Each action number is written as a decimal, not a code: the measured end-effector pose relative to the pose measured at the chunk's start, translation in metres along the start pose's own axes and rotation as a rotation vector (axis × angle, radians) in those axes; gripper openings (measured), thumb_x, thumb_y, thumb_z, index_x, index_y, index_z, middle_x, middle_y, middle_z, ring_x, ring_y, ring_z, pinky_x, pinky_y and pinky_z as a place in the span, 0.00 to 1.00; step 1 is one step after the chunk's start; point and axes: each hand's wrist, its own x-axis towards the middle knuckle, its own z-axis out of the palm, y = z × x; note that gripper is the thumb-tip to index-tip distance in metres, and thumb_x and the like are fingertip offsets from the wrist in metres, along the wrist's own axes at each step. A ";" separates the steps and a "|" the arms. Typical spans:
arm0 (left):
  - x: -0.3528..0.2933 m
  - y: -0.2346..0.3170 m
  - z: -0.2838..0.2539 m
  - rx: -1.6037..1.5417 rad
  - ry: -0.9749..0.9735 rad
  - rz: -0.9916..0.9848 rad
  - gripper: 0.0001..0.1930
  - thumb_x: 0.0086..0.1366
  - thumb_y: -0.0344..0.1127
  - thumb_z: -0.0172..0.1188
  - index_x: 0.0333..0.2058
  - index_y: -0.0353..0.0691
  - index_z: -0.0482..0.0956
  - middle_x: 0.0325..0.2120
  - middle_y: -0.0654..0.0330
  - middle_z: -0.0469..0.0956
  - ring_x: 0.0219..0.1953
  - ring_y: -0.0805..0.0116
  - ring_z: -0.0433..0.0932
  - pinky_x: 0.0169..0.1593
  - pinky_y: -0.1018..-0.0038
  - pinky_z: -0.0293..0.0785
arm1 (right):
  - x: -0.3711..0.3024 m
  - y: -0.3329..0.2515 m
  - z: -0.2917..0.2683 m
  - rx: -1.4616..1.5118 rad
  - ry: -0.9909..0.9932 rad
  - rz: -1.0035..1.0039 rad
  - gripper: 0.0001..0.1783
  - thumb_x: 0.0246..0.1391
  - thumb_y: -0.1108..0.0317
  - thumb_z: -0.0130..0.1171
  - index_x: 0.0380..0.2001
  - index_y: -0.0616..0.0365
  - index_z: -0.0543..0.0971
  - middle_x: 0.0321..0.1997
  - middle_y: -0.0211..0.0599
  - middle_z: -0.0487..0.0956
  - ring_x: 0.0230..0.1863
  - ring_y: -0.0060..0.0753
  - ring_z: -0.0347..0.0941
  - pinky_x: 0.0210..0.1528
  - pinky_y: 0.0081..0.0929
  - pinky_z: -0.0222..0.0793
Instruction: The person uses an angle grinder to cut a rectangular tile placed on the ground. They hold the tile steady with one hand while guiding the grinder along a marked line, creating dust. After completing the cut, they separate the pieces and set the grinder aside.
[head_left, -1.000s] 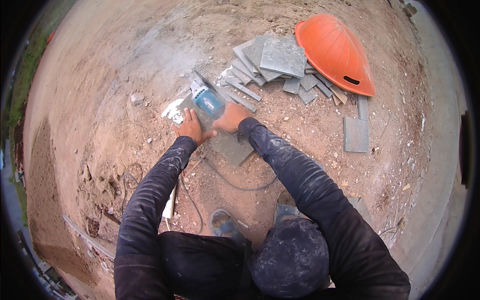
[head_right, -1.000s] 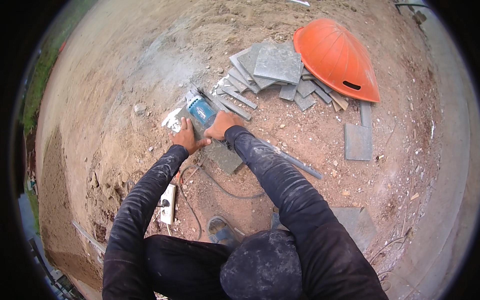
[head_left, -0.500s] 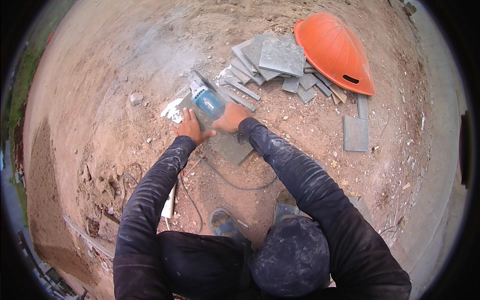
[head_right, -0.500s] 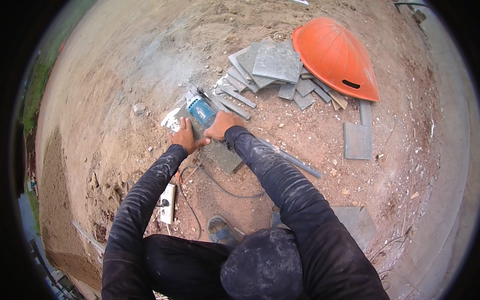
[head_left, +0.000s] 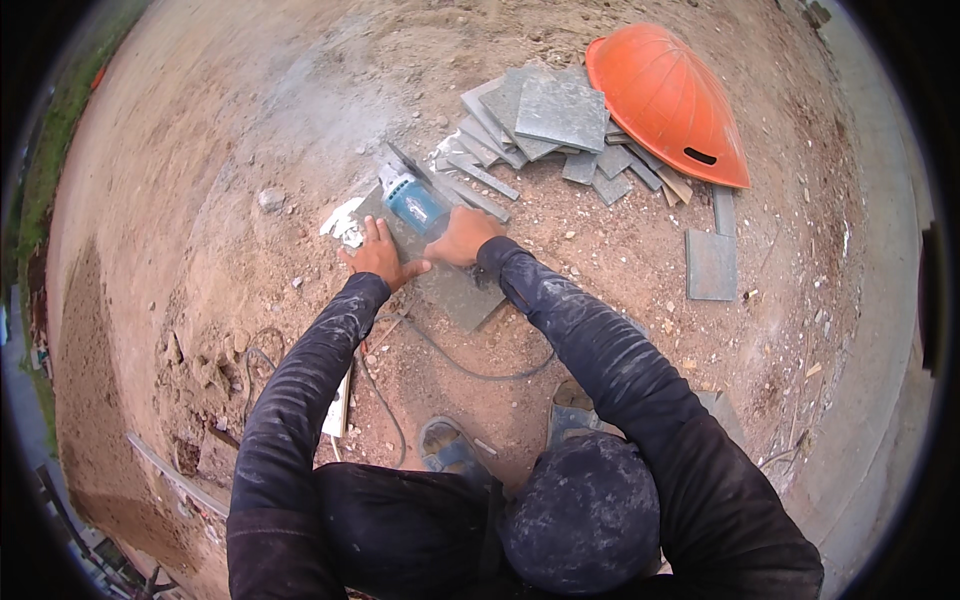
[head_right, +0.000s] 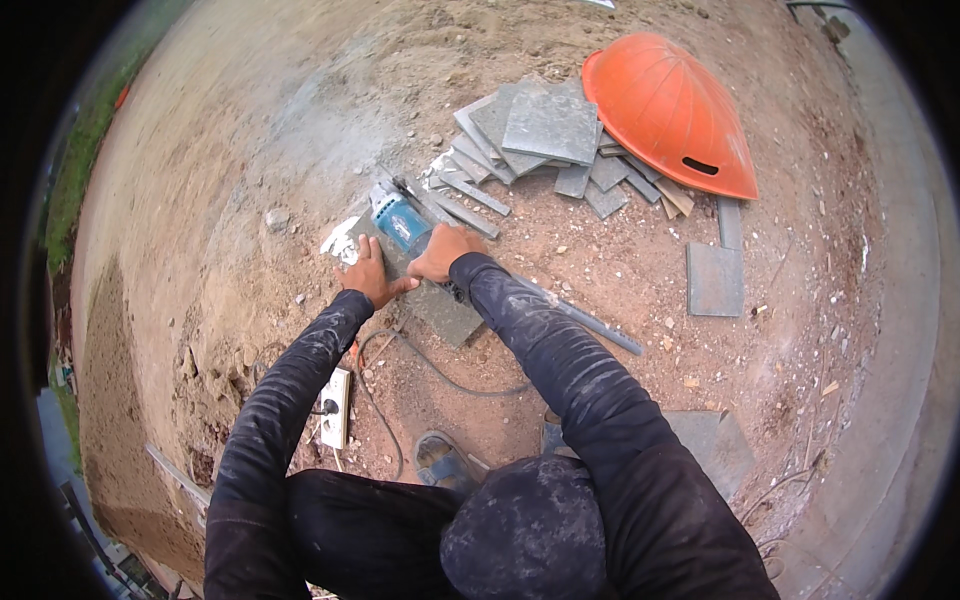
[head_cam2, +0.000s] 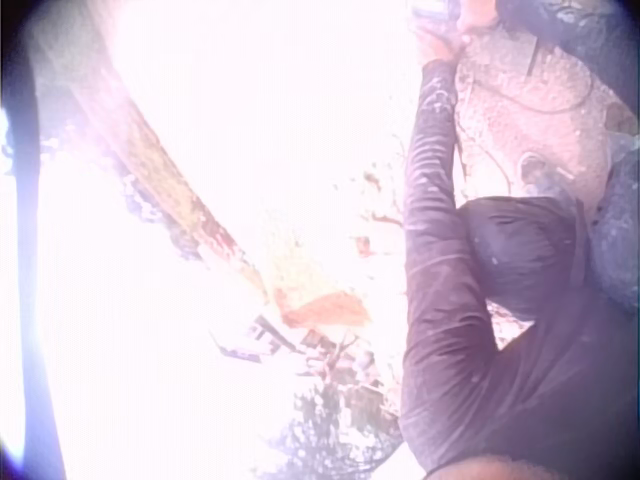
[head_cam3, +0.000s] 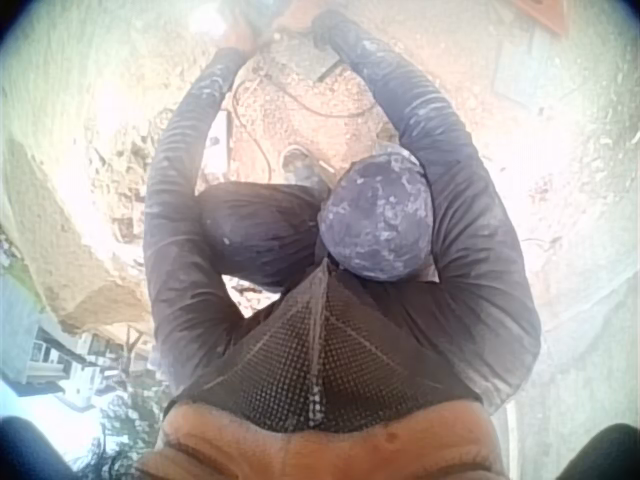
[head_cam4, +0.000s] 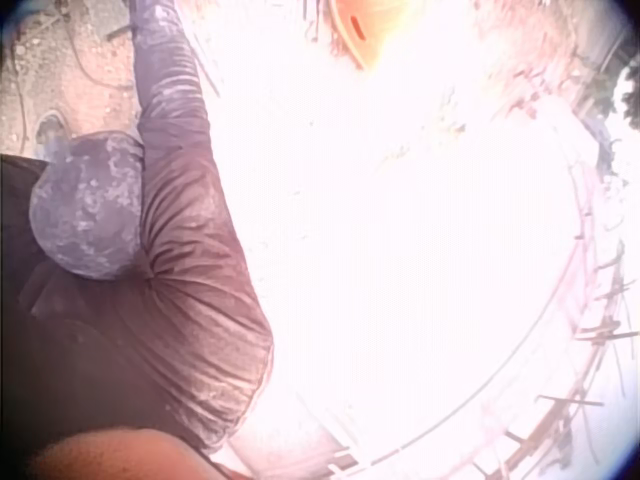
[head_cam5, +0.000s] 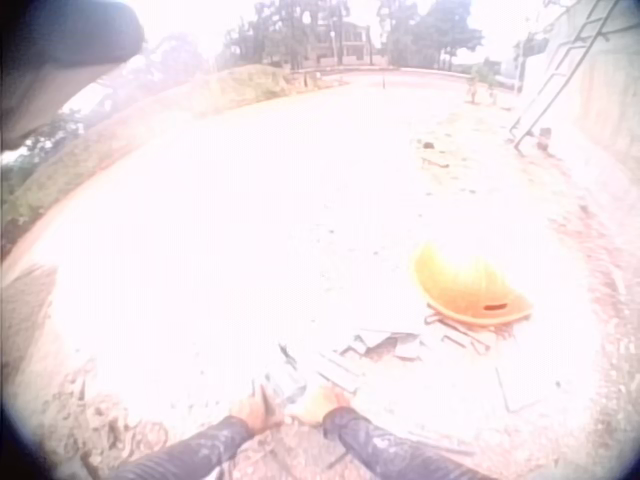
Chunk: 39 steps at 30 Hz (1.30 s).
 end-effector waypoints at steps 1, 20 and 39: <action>0.000 0.000 0.000 0.003 -0.001 -0.001 0.66 0.45 0.78 0.58 0.68 0.34 0.42 0.70 0.46 0.42 0.71 0.54 0.50 0.65 0.37 0.45 | -0.001 0.000 0.000 0.003 0.002 0.000 0.43 0.31 0.48 0.69 0.51 0.66 0.76 0.55 0.57 0.75 0.55 0.51 0.74 0.57 0.36 0.71; 0.002 -0.001 0.003 0.010 0.018 0.004 0.67 0.44 0.79 0.58 0.68 0.33 0.42 0.70 0.47 0.42 0.70 0.54 0.52 0.64 0.35 0.46 | -0.008 0.005 0.002 0.002 0.051 -0.027 0.40 0.30 0.46 0.70 0.45 0.66 0.79 0.49 0.57 0.78 0.51 0.52 0.77 0.53 0.37 0.73; 0.021 -0.015 0.028 -0.117 0.098 0.079 0.67 0.42 0.78 0.61 0.68 0.33 0.45 0.70 0.48 0.43 0.58 0.41 0.70 0.60 0.33 0.53 | 0.011 0.005 0.016 0.097 0.128 -0.084 0.33 0.31 0.49 0.65 0.38 0.66 0.82 0.43 0.57 0.81 0.46 0.52 0.79 0.50 0.37 0.74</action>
